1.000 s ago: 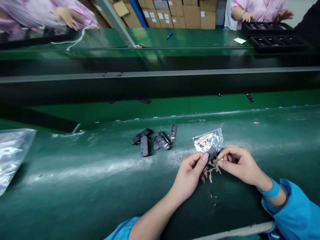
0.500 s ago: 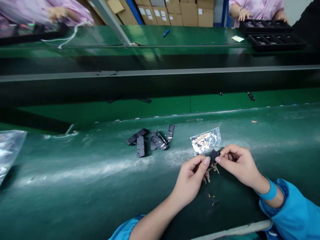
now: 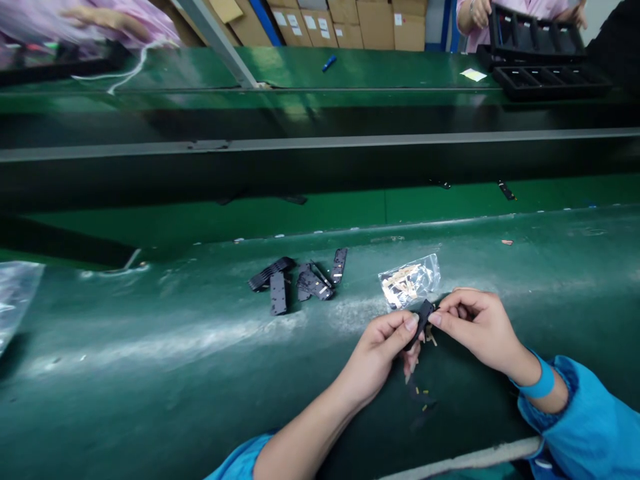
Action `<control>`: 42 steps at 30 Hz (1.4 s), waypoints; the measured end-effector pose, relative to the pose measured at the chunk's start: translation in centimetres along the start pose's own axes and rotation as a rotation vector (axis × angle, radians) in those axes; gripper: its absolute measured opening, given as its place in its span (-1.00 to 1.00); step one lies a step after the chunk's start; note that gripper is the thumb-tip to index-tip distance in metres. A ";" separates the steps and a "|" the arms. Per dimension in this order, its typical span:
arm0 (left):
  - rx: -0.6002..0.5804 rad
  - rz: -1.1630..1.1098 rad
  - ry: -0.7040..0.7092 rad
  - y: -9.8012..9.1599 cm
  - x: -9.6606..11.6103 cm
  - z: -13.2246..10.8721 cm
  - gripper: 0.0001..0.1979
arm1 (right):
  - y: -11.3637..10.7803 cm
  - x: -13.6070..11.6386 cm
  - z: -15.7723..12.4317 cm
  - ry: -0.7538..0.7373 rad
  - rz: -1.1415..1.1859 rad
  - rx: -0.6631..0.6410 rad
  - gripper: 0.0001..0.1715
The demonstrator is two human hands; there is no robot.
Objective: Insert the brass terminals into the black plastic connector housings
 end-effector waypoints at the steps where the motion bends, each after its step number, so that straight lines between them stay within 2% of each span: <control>1: 0.002 -0.021 -0.021 0.0 0.0 0.0 -0.50 | 0.0 0.2 0.0 0.020 0.020 -0.007 -0.79; 6: 0.014 -0.071 -0.041 0.2 0.1 0.1 -0.52 | 0.6 0.9 -0.3 0.114 0.095 -0.072 -0.80; 13: 0.006 -0.027 0.008 0.1 -0.4 0.1 -0.48 | 1.5 0.9 -0.7 0.136 0.083 -0.117 -0.73; 18: -0.041 -0.090 -0.085 0.4 -0.4 0.0 -0.54 | 0.5 0.7 -0.1 0.081 0.061 -0.063 -0.76; 20: -0.054 -0.100 -0.096 0.4 -0.3 0.0 -0.55 | -0.2 0.2 0.1 0.026 0.039 -0.022 -0.79; 23: -0.060 -0.088 -0.103 0.5 -0.3 0.1 -0.55 | -0.7 -0.6 0.3 -0.027 0.006 -0.029 -0.84; 33: -0.088 -0.032 -0.122 0.7 -0.3 0.0 -0.52 | -0.5 0.2 0.3 0.100 0.083 -0.124 -0.73; 38: -0.127 0.046 -0.110 0.2 -0.3 0.0 -0.49 | -0.8 0.5 0.7 0.169 0.098 -0.236 -0.65; 40: -0.193 0.125 -0.104 0.0 -0.1 -0.2 -0.49 | -0.9 0.7 0.9 0.186 0.097 -0.336 -0.61; 42: -0.276 0.264 -0.084 0.0 0.3 -0.5 -0.48 | -0.8 0.9 0.7 0.217 0.089 -0.497 -0.59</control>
Point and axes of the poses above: each hand's wrist, its own z-axis towards the middle knuckle, its own y-axis out of the palm, x = y × z, the point moved 5 cm from there along z, towards the middle knuckle, and after that the axes turned 10 degrees about x, right-handed, at the moved point
